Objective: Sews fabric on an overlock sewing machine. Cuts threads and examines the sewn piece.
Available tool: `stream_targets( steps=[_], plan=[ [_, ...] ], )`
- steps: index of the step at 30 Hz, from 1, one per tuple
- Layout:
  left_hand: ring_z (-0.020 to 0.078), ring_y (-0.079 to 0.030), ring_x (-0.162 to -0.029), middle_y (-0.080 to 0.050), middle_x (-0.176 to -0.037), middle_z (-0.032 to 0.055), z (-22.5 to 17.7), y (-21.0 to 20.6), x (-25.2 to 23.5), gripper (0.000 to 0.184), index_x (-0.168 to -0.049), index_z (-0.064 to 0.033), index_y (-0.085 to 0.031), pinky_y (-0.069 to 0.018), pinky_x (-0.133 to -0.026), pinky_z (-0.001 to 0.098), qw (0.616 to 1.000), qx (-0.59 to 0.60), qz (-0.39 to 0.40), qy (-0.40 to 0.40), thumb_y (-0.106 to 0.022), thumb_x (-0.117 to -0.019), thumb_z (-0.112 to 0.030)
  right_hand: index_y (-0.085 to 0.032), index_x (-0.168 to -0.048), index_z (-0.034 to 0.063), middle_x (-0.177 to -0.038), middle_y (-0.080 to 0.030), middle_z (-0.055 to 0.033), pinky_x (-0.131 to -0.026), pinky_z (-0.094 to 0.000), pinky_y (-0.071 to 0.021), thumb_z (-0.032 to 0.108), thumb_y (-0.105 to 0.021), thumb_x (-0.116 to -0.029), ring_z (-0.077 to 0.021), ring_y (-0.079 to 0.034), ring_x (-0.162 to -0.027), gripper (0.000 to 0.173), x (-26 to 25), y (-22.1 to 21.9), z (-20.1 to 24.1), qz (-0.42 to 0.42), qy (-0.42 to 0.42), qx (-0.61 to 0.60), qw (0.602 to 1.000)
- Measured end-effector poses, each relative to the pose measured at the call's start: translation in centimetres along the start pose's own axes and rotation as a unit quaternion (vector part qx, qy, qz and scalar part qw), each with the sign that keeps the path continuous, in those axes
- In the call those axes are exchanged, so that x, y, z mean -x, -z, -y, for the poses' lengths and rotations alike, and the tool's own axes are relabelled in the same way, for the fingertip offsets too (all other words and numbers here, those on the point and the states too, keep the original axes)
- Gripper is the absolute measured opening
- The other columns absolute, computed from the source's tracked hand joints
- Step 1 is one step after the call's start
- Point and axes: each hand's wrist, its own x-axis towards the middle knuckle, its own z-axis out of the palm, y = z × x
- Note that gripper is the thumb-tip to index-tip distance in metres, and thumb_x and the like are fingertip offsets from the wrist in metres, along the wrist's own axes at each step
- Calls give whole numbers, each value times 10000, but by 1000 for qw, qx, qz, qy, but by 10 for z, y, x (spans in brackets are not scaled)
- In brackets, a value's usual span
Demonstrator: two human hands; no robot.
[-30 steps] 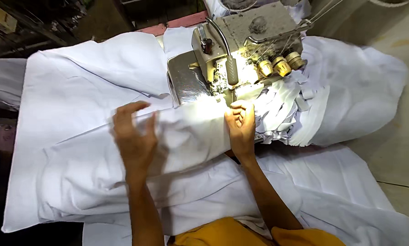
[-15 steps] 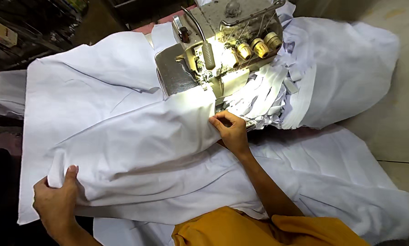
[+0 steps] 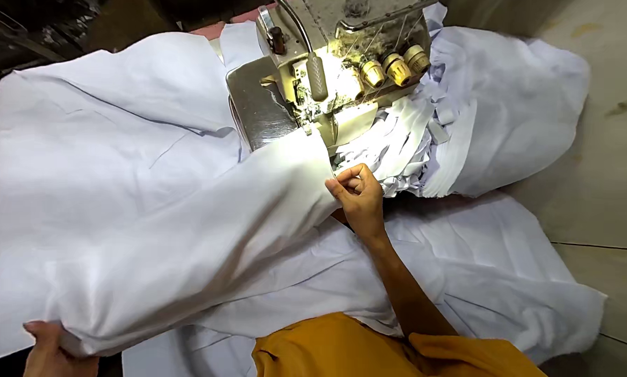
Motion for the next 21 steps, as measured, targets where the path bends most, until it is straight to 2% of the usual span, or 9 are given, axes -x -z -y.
stream_targets(
  steps=[1, 2, 4, 5, 7, 10, 16, 18, 21],
  plan=[
    [-32, -625, -1136, -672, -1202, -114, -9, -2, 11, 415, -1380, -108, -479, -517, -1022, 232, 999, -24, 26, 10, -242, -1128, -339, -638, -1153, 88, -763, -717, 3, -574, -244, -549, 145, -764, -917, -79, -657, -625, 273, 0, 1, 1, 7, -10, 3, 1000],
    [-64, -650, -1045, -691, -1099, -157, -19, -7, 20, 305, -1295, -115, -508, -547, -953, 201, 996, -76, 34, 20, -346, -1106, -291, -680, -1204, 86, -769, -724, 0, -593, -255, -557, 157, -762, -920, -82, -661, -636, 304, 0, 2, 2, 13, -18, 7, 1000],
    [-54, -665, -884, -665, -957, -139, -39, -13, 29, 311, -1199, -44, -540, -579, -847, 212, 979, -193, 55, 43, -619, -987, -257, -751, -1084, 64, -814, -747, -14, -656, -248, -594, 159, -761, -925, -67, -694, -692, 185, 0, 2, 3, 24, -27, 11, 999],
    [-46, -674, -857, -676, -928, -143, -44, -14, 28, 301, -1181, -55, -556, -588, -830, 219, 976, -205, 60, 43, -649, -977, -256, -763, -1016, 59, -827, -748, -19, -677, -245, -600, 163, -763, -925, -65, -698, -708, 138, 0, 2, 3, 30, -34, 10, 999],
    [-49, -688, -891, -707, -939, -181, -41, -10, 18, 140, -1172, -132, -555, -587, -859, 205, 991, -122, 63, -5, -545, -1040, -180, -761, -957, 63, -810, -742, -19, -677, -253, -601, 182, -772, -921, -74, -697, -702, 125, 1, 2, 2, 42, -49, 8, 998],
    [48, -662, -1128, -697, -1181, -82, -21, 2, -9, 279, -1343, -131, -492, -529, -1038, 293, 995, 54, 66, -56, -452, -1092, -247, -756, -926, 71, -761, -734, -11, -649, -248, -596, 185, -810, -886, -72, -691, -666, 132, 5, 3, 3, 36, -62, 17, 997],
    [40, -668, -1089, -694, -1148, -80, -15, -14, -25, 307, -1341, -113, -505, -539, -1008, 285, 997, 13, 36, -70, -429, -1103, -292, -745, -829, 99, -670, -707, 18, -569, -233, -541, 198, -895, -791, -36, -637, -571, 184, 2, 1, 9, 7, -70, 67, 995],
    [14, -672, -1047, -697, -1101, -105, -18, -19, -23, 270, -1293, -116, -528, -546, -981, 260, 996, -12, 47, -74, -428, -1102, -278, -740, -879, 107, -671, -706, 21, -562, -246, -539, 208, -905, -779, -47, -639, -571, 218, 2, -2, 6, -9, -50, 80, 996],
    [-11, -674, -1006, -698, -1043, -134, -22, -21, -18, 222, -1232, -138, -552, -554, -950, 235, 995, -35, 61, -72, -409, -1103, -248, -615, -1083, 145, -700, -720, 11, -565, -281, -574, 186, -899, -792, -96, -682, -589, 409, 4, -5, 0, -16, -12, 68, 998]
  ],
)
